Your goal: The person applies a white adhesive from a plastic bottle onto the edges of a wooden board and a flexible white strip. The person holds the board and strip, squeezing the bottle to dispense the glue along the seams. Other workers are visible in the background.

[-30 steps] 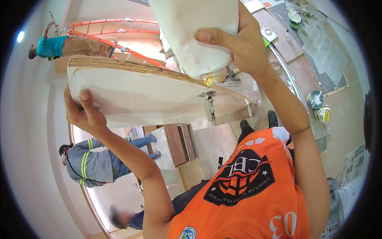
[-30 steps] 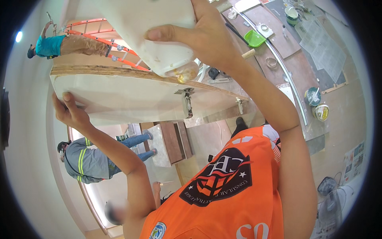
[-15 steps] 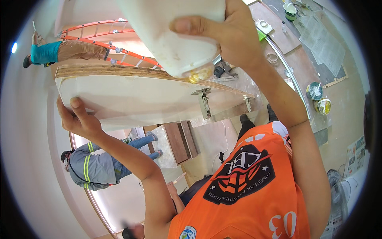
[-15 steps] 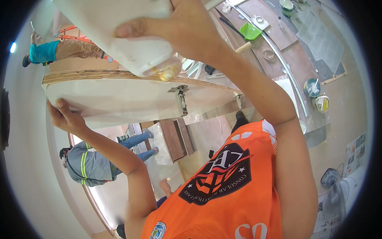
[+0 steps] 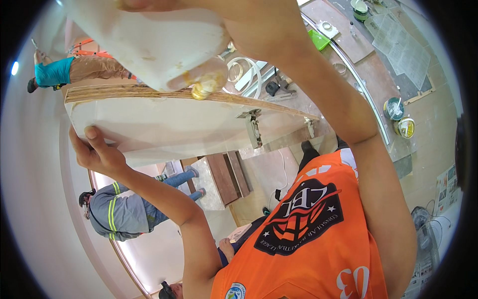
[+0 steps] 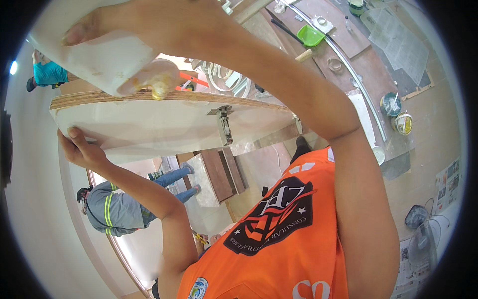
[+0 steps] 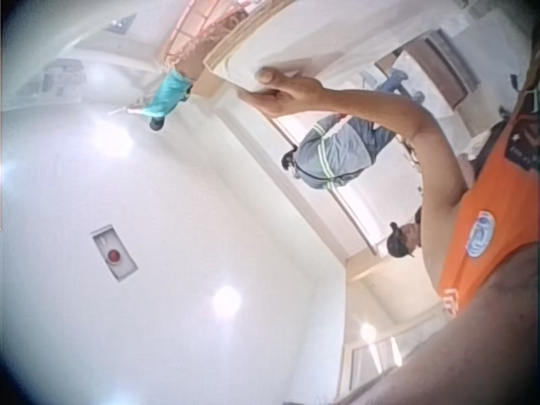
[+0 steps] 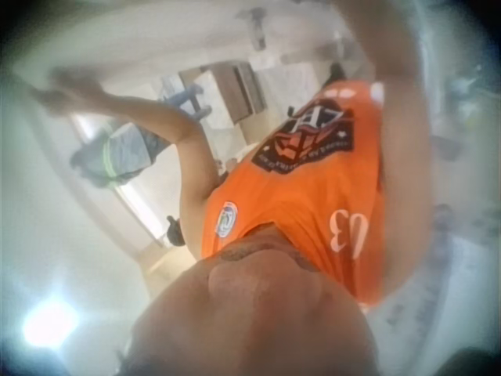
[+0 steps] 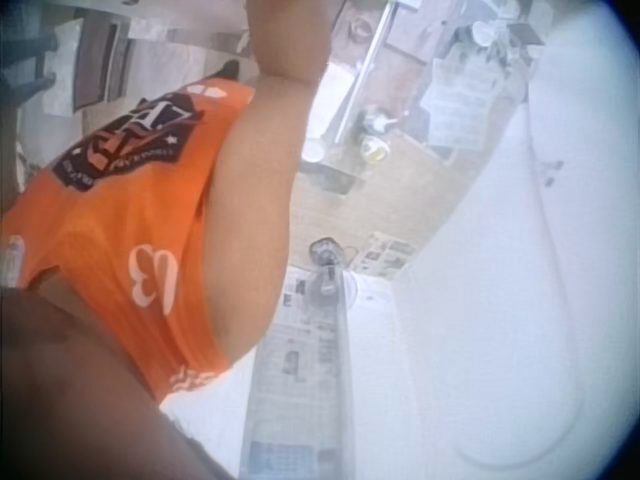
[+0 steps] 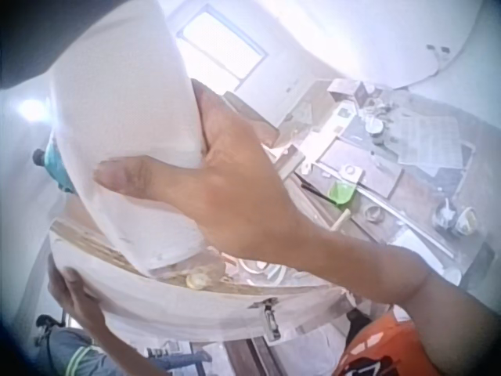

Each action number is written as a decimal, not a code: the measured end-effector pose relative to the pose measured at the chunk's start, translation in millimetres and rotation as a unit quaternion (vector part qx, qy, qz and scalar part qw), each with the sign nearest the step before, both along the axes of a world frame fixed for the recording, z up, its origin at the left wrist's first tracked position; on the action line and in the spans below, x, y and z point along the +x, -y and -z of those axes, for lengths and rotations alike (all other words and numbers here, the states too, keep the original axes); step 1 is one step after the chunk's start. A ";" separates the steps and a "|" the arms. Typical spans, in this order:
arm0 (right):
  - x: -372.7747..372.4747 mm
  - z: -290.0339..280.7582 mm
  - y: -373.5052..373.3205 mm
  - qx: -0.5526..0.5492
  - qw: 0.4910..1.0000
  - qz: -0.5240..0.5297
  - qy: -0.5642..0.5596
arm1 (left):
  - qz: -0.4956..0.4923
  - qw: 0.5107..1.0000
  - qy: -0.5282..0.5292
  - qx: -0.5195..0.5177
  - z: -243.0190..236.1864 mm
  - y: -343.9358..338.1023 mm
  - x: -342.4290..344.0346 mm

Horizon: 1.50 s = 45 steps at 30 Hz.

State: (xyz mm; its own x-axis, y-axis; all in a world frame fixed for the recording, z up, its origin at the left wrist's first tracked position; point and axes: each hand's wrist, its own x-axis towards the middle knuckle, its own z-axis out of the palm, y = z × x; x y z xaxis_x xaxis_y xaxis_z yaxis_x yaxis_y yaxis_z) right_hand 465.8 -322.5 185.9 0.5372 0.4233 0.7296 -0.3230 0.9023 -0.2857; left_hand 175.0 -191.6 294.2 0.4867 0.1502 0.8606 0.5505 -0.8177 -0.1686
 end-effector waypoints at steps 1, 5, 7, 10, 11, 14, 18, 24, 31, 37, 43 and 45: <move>-2.0 6.1 0.5 -0.031 0.999 -0.039 -0.004 | -0.013 1.000 -0.002 -0.004 2.7 -0.6 -7.4; -1.7 23.4 11.4 -0.096 0.994 -0.047 -0.031 | -0.015 1.000 0.006 -0.008 -1.0 -0.3 -0.3; -11.0 45.8 2.3 -0.118 0.991 -0.030 -0.050 | -0.019 1.000 0.008 -0.012 -0.5 -0.4 -1.2; -14.0 75.8 2.2 -0.183 0.981 -0.052 -0.045 | -0.014 1.000 0.008 -0.015 -0.9 0.1 -3.4; -14.2 91.0 -3.8 -0.180 0.982 -0.051 -0.039 | -0.009 1.000 0.010 -0.016 0.2 1.4 -1.9; -10.1 112.8 -14.6 -0.195 0.979 -0.049 -0.028 | -0.004 1.000 0.018 -0.023 0.8 2.9 0.9; -8.2 95.8 -19.2 -0.160 0.985 -0.052 -0.033 | -0.009 1.000 0.008 -0.017 -2.3 -1.9 -5.7; -9.4 43.8 -7.6 -0.096 0.995 -0.014 -0.003 | -0.032 0.999 0.009 -0.011 -0.1 4.1 -3.5; -7.0 89.4 -25.1 -0.134 0.990 -0.047 -0.010 | -0.024 1.000 0.002 -0.008 -1.4 6.4 -3.6; -9.5 72.5 -11.4 -0.155 0.988 -0.014 0.004 | 0.001 1.000 0.004 0.001 -0.9 0.1 -3.3; -7.0 66.6 -7.6 -0.159 0.986 -0.044 -0.013 | -0.033 0.999 0.017 -0.036 -0.3 -1.7 -10.5; -11.8 83.7 -10.7 -0.172 0.984 -0.053 -0.019 | -0.036 0.999 0.012 -0.032 0.2 -1.9 -13.5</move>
State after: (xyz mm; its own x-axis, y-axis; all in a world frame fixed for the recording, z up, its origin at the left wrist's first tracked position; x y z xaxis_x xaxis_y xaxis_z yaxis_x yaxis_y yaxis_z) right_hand 454.0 -311.8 102.2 0.5008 0.6960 0.5146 -0.4258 0.7157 -0.5536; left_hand 161.6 -189.7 294.0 0.4522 0.2400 0.8590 0.6115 -0.7845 -0.1027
